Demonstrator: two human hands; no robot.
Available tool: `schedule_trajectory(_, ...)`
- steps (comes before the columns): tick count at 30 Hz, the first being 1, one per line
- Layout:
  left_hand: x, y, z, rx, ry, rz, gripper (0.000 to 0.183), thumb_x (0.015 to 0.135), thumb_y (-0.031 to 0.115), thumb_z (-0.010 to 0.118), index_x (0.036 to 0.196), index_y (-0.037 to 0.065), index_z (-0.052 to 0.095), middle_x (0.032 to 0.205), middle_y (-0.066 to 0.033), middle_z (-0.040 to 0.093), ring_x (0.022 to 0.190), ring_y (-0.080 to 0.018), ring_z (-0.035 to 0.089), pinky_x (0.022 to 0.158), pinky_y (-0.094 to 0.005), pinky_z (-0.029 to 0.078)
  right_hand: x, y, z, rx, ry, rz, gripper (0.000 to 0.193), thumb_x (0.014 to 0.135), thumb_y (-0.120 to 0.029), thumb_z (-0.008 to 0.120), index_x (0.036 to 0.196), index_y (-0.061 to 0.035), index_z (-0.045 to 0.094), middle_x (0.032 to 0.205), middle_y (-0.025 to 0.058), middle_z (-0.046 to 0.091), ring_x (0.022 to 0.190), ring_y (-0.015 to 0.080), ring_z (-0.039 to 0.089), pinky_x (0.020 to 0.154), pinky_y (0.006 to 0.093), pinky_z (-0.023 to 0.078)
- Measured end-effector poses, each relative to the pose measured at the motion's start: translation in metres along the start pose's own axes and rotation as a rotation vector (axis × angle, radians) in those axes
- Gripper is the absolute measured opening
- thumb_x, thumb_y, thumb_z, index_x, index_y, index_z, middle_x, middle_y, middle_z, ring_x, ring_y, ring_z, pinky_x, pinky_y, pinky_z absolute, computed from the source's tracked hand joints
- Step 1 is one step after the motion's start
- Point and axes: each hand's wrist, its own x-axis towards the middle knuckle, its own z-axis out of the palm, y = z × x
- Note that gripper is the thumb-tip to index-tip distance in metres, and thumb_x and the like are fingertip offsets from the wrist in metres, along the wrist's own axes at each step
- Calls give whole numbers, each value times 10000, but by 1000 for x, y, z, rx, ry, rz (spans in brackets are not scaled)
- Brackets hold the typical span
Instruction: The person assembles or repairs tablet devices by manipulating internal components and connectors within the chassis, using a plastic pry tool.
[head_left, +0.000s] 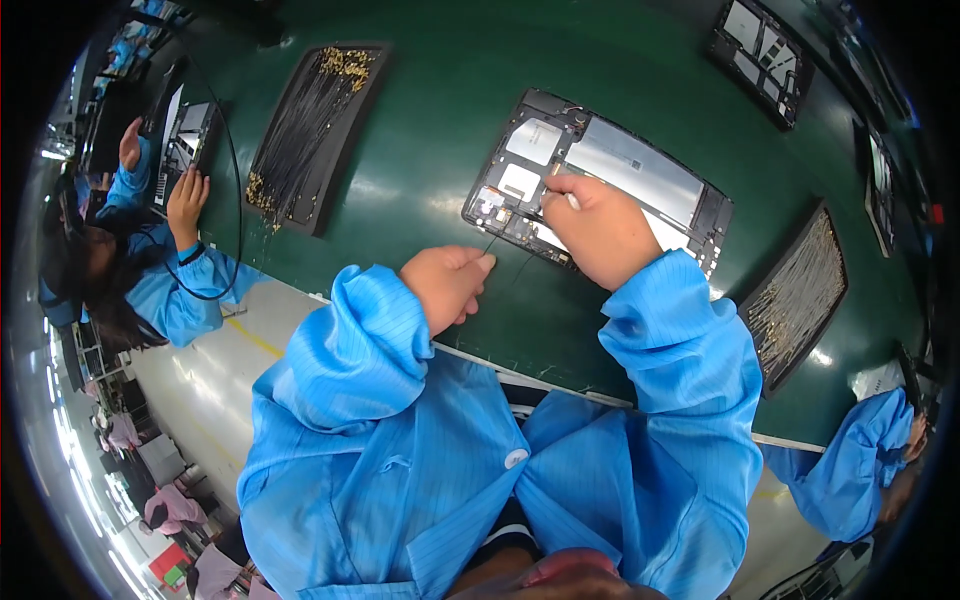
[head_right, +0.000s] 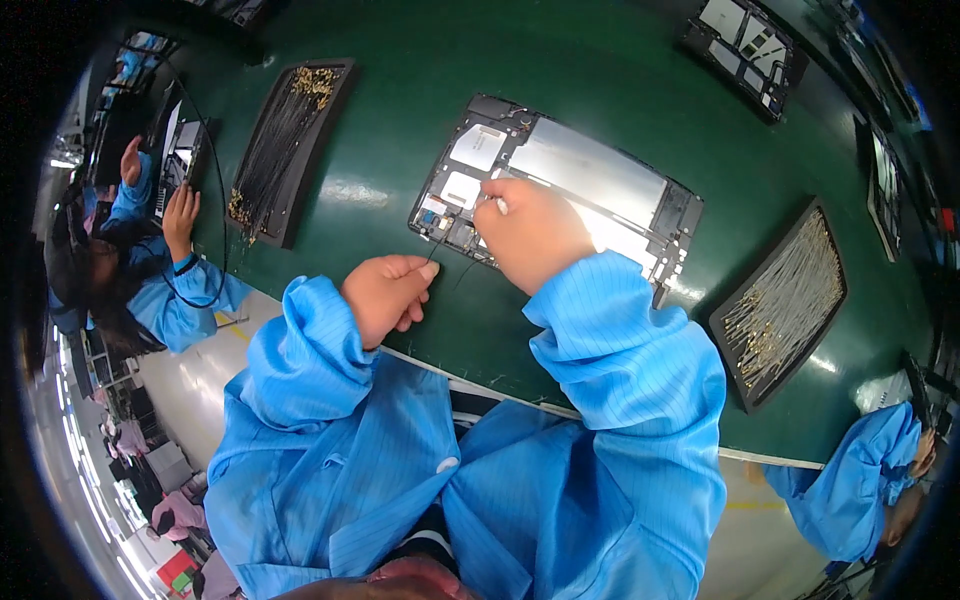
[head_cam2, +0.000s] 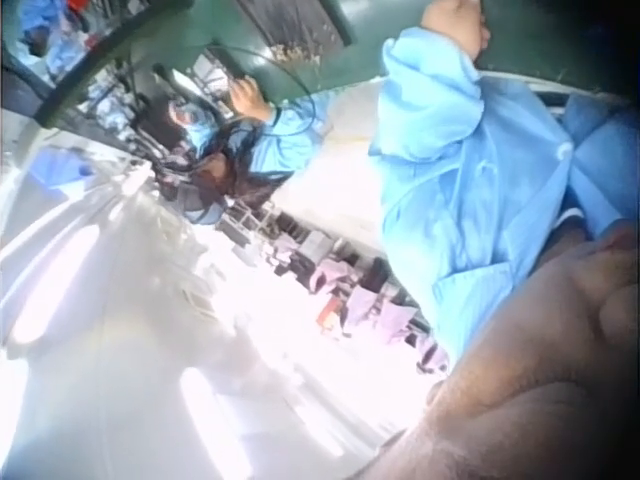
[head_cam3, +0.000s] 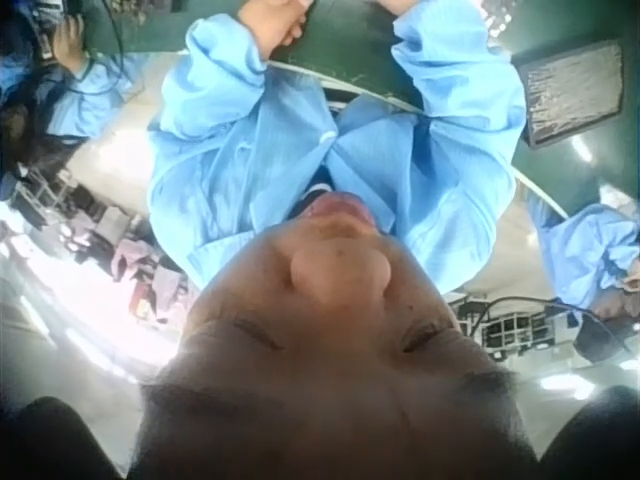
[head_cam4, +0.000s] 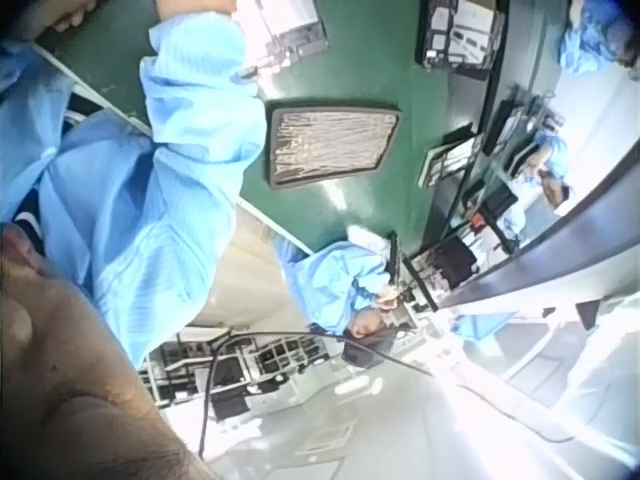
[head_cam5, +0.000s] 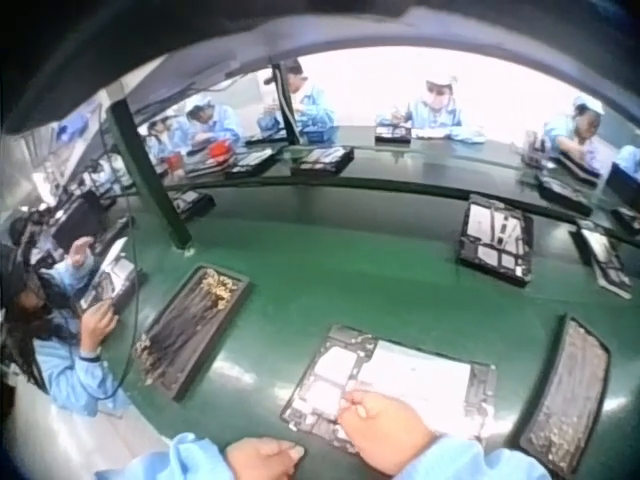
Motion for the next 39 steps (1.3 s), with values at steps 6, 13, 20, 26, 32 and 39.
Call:
schedule_trajectory(6, 0, 11, 3, 94, 47, 7, 300, 814, 231, 457, 986, -6, 525, 637, -20, 472, 498, -81, 449, 409, -201, 365, 2, -8, 11, -333, -59, -36, 362, 764, -295, 450, 1012, -42, 524, 872, 180, 561, 816, 286, 536, 715, 321, 416)
schedule_trajectory(13, 3, -11, 5, 577, 208, 317, 302, 821, 227, 434, 991, -8, 520, 823, -132, 551, 688, -210, 539, 631, -283, 429, -9, -21, 26, -528, -72, 30, 377, 764, -359, 465, 988, -66, 540, 803, 145, 580, 778, 270, 549, 667, 344, 431)
schedule_trajectory(20, -1, -5, 11, 642, 272, 363, 295, 817, 198, 436, 1015, -8, 508, 965, -190, 531, 909, -299, 508, 796, -309, 389, -12, -15, 27, -635, 70, -61, 338, 776, -330, 465, 980, -73, 543, 765, 117, 589, 736, 267, 558, 649, 351, 436)
schedule_trajectory(26, 1, -9, 10, 648, 309, 504, 298, 812, 205, 415, 1012, 4, 506, 934, -196, 538, 888, -322, 506, 792, -344, 390, -6, -12, 23, -560, 22, -55, 329, 770, -325, 467, 955, -64, 546, 802, 132, 584, 770, 284, 549, 677, 364, 429)
schedule_trajectory(32, 13, -21, 11, 552, 287, 470, 288, 808, 192, 441, 1007, -3, 514, 928, -206, 540, 875, -315, 521, 773, -334, 402, -2, 2, 22, -331, 34, -64, 287, 713, -238, 473, 927, -77, 576, 921, 130, 565, 874, 283, 522, 779, 349, 403)
schedule_trajectory(39, 10, -12, 11, 466, 265, 335, 317, 818, 224, 442, 1036, 2, 504, 782, -144, 571, 660, -206, 548, 630, -285, 429, 14, 0, 29, -175, 8, 170, 155, 649, -179, 504, 737, -94, 600, 752, 126, 583, 731, 285, 555, 682, 354, 439)
